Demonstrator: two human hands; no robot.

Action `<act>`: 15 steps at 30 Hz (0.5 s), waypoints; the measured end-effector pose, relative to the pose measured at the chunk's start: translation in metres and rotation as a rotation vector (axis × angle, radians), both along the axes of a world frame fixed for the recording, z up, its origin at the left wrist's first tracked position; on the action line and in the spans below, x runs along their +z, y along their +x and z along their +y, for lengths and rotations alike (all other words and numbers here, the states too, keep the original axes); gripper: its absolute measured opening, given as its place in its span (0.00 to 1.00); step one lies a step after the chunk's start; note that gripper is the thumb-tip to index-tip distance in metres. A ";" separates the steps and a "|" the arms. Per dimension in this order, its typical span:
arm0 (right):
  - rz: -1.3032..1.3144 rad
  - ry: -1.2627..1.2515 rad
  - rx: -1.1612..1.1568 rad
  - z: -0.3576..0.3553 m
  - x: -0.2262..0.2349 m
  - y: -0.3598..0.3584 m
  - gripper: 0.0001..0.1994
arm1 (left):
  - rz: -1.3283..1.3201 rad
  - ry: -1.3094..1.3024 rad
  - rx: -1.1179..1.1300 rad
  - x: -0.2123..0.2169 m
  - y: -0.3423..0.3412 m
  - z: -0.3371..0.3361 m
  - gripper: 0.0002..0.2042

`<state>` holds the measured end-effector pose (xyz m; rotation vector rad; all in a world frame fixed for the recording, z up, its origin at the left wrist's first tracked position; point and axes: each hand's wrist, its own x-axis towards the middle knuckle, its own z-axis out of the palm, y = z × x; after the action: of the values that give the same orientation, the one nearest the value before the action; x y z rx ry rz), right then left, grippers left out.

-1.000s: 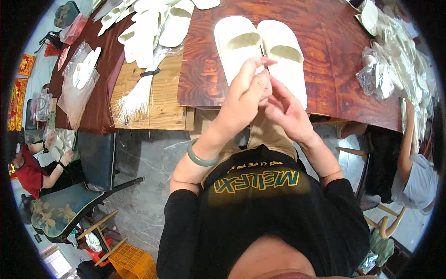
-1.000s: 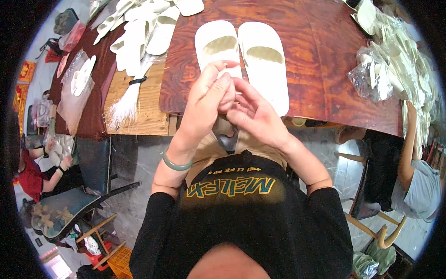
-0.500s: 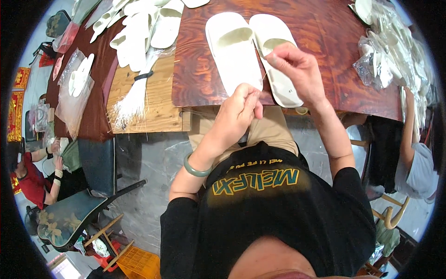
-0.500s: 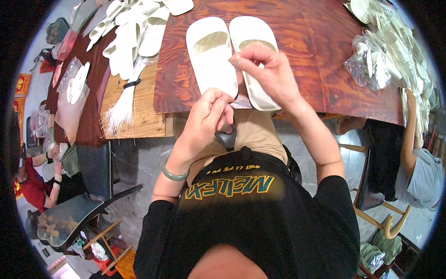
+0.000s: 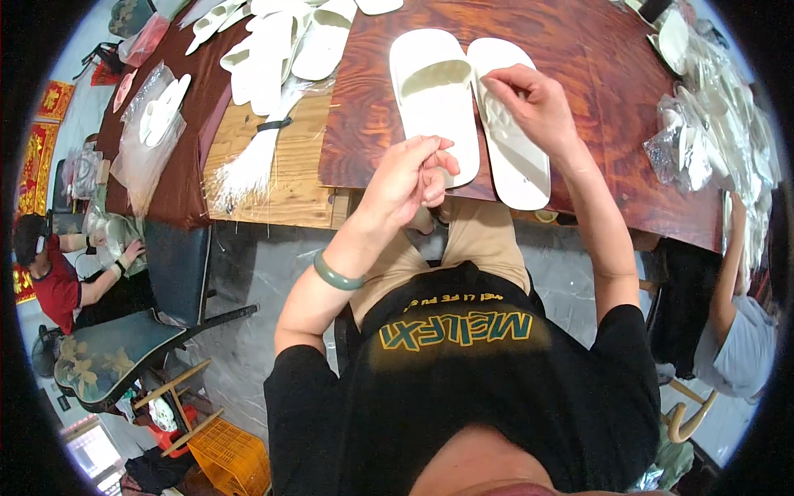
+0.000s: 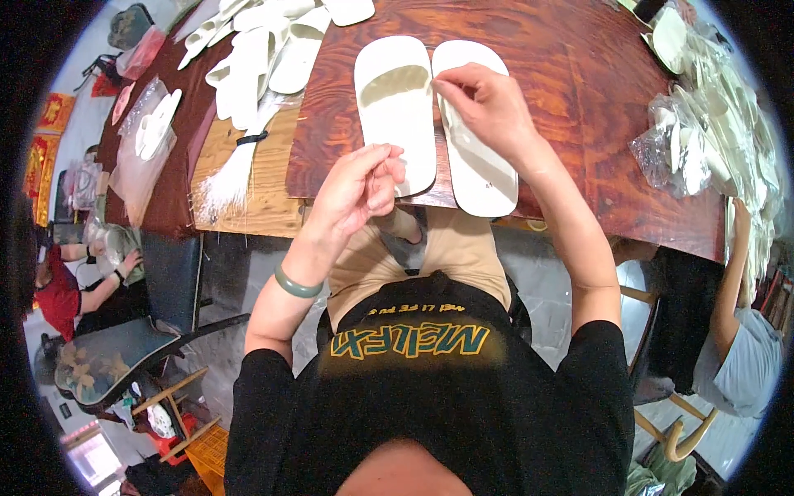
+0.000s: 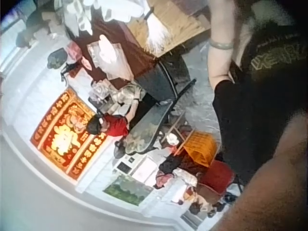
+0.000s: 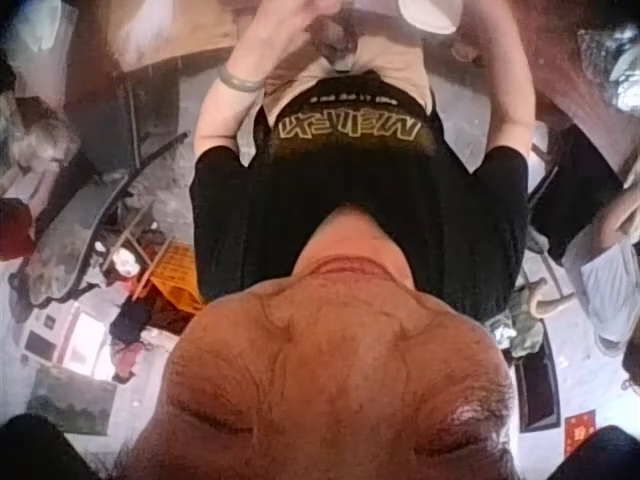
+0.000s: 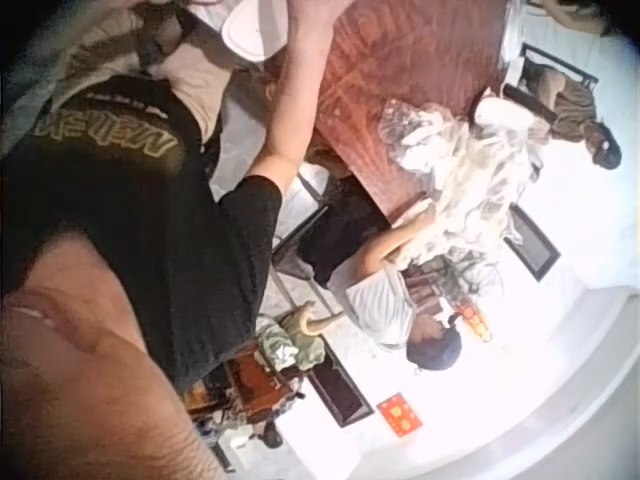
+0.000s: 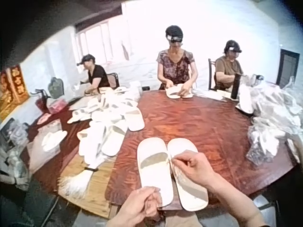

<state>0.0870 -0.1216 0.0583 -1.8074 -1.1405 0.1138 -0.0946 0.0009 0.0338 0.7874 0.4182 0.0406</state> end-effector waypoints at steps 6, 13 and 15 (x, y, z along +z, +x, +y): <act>-0.239 -0.050 -0.070 0.041 0.003 0.058 0.12 | 0.146 0.212 0.018 0.006 0.057 0.026 0.11; -0.068 -0.514 0.153 0.129 -0.009 0.110 0.17 | 0.236 0.261 0.013 0.002 0.092 0.036 0.11; -0.079 -0.514 0.161 0.143 -0.008 0.107 0.22 | 0.250 0.264 0.027 0.003 0.094 0.037 0.12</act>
<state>0.1939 0.0214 0.0504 -2.1759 -1.4032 0.4705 -0.0009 0.0374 0.0368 1.0517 0.6695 0.0232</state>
